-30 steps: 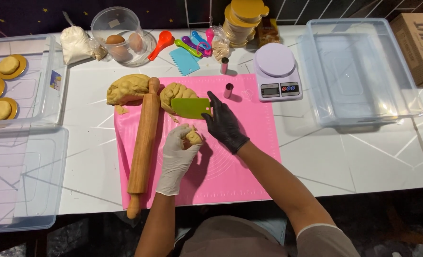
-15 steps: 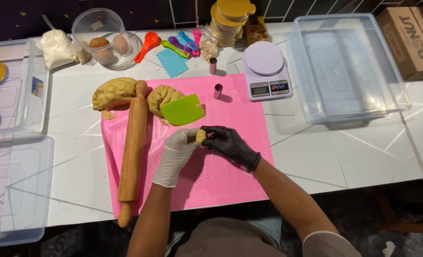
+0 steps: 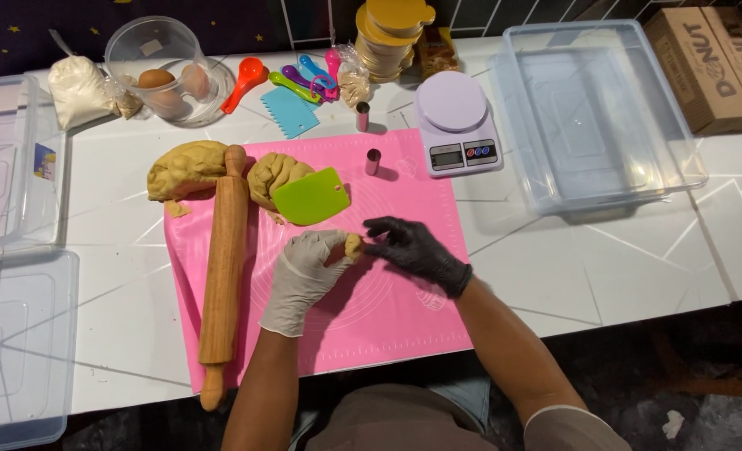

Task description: Cutting dough into portions using a scraper, weighing them on a digital scale, and rolling them out with a rolling pin.

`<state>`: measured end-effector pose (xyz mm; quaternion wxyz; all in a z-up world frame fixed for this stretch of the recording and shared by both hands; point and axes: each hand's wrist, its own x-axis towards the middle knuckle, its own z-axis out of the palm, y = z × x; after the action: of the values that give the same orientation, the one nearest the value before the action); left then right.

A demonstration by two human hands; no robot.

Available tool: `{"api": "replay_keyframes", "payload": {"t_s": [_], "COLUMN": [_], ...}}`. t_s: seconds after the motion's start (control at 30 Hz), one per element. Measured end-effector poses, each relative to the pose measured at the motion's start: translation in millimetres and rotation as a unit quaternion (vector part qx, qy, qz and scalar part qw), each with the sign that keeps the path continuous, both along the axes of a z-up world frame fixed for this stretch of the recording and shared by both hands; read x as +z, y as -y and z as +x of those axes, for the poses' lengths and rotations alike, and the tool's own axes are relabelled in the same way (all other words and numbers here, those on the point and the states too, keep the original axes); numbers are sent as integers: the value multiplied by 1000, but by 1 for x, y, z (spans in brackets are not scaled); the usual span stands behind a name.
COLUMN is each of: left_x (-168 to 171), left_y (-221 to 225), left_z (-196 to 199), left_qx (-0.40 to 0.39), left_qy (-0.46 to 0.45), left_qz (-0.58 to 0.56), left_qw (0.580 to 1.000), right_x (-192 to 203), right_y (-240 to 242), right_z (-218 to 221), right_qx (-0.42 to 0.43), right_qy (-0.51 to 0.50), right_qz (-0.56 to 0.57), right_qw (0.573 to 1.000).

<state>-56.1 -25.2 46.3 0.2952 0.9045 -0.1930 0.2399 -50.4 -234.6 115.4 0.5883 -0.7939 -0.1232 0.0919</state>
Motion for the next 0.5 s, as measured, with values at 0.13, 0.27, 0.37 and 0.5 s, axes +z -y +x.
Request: {"api": "replay_keyframes", "payload": {"t_s": [0.13, 0.27, 0.37, 0.5], "left_x": [42, 51, 58, 55], "left_y": [-7, -7, -8, -12], "left_z": [-11, -12, -11, -11], "left_qx": [-25, -24, -29, -36], "left_qy": [-46, -83, -101, -121], "left_qz": [-48, -98, -115, -141], "left_qw": [997, 991, 988, 982], "right_x": [-60, -57, -44, -46], "right_y": [82, 128, 124, 126], "right_z": [74, 99, 103, 108], "right_qx": [-152, -248, -224, -204], "right_qy": [228, 127, 71, 41], "right_qz": [-189, -393, -434, -442], "right_qw": [943, 876, 870, 873]}}
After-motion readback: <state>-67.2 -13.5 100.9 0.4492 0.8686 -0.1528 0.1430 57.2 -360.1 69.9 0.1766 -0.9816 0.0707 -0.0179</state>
